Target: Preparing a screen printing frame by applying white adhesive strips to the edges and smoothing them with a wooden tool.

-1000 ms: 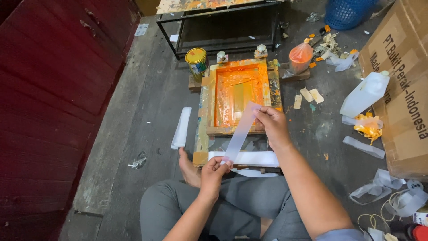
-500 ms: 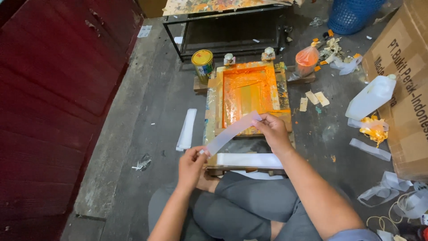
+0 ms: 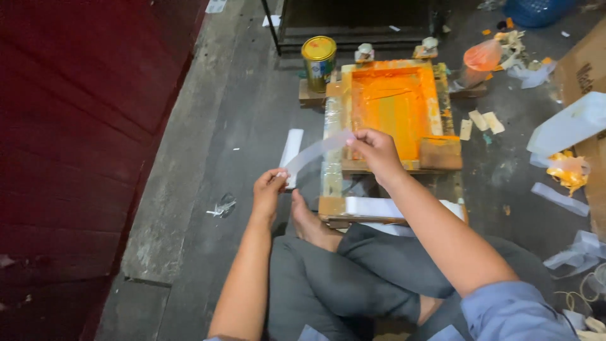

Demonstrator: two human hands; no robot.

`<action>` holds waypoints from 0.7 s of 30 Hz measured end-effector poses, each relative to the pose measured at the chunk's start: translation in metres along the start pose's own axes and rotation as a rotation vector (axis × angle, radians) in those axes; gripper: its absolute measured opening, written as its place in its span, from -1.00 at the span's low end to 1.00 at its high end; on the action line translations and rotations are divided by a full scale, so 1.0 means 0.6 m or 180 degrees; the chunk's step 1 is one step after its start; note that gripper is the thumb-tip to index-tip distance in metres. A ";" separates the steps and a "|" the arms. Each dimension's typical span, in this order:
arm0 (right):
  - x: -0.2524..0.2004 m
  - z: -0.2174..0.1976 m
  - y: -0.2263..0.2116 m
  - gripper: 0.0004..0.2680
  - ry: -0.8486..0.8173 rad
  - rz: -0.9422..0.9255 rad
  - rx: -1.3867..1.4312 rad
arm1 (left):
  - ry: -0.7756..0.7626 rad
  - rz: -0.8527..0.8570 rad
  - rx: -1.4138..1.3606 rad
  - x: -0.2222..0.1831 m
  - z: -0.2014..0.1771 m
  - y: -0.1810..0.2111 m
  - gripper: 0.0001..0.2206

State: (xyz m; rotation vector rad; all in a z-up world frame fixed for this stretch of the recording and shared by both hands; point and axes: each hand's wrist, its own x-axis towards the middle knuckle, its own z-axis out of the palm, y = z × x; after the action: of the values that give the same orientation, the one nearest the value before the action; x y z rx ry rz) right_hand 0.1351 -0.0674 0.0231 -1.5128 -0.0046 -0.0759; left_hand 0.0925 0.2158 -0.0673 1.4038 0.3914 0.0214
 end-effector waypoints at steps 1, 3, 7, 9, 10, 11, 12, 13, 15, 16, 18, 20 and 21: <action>0.011 0.018 0.004 -0.90 -0.0020 0.0009 -0.0003 | 0.0020 -0.0007 -0.0007 0.004 -0.002 -0.006 -0.79; 0.035 0.057 0.010 -0.85 0.0056 0.0182 0.0119 | 0.0238 -0.0297 -0.0144 0.017 -0.008 -0.015 -0.74; 0.085 0.130 0.051 -0.85 0.0107 0.0447 0.0055 | 0.0581 -0.0455 0.0072 0.055 -0.013 -0.066 -0.72; 0.111 0.162 0.080 -0.81 0.0153 0.0416 0.0039 | 0.0993 -0.0492 0.0406 0.085 -0.016 -0.108 -0.72; 0.122 0.174 0.093 -0.81 0.0153 0.0412 0.0038 | 0.0992 -0.0489 0.0404 0.094 -0.014 -0.116 -0.72; 0.133 0.185 0.105 -0.79 0.0210 0.0403 -0.0096 | 0.1144 -0.0573 0.0587 0.102 -0.012 -0.124 -0.78; 0.141 0.194 0.119 -0.75 0.0263 0.0404 -0.0233 | 0.1301 -0.0667 0.0772 0.107 -0.010 -0.134 -0.83; 0.150 0.199 0.130 -0.75 0.0259 0.0411 -0.0237 | 0.1304 -0.0674 0.0770 0.108 -0.007 -0.137 -0.83; 0.166 0.212 0.153 -0.90 0.0053 0.0302 -0.0886 | 0.1253 -0.0714 0.0743 0.110 -0.005 -0.142 -0.90; 0.177 0.214 0.178 -0.90 0.0037 0.0305 -0.0889 | 0.1268 -0.0721 0.0736 0.096 -0.002 -0.122 -0.90; 0.200 0.218 0.229 -0.87 -0.0207 0.0260 -0.1765 | 0.1245 -0.0862 0.1196 0.068 0.006 -0.084 -0.82; 0.209 0.223 0.255 -0.85 -0.0225 0.0331 -0.1993 | 0.1137 -0.0864 0.1360 0.082 0.012 -0.107 -0.78; 0.213 0.223 0.269 -0.83 -0.0228 0.0400 -0.2215 | 0.1016 -0.0856 0.1531 0.088 0.016 -0.120 -0.73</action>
State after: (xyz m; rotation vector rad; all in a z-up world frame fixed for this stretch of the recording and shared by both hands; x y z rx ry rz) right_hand 0.2772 0.0692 -0.1232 -2.2063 0.0657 0.0885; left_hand 0.1294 0.2067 -0.1487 1.8151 0.8929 -0.0741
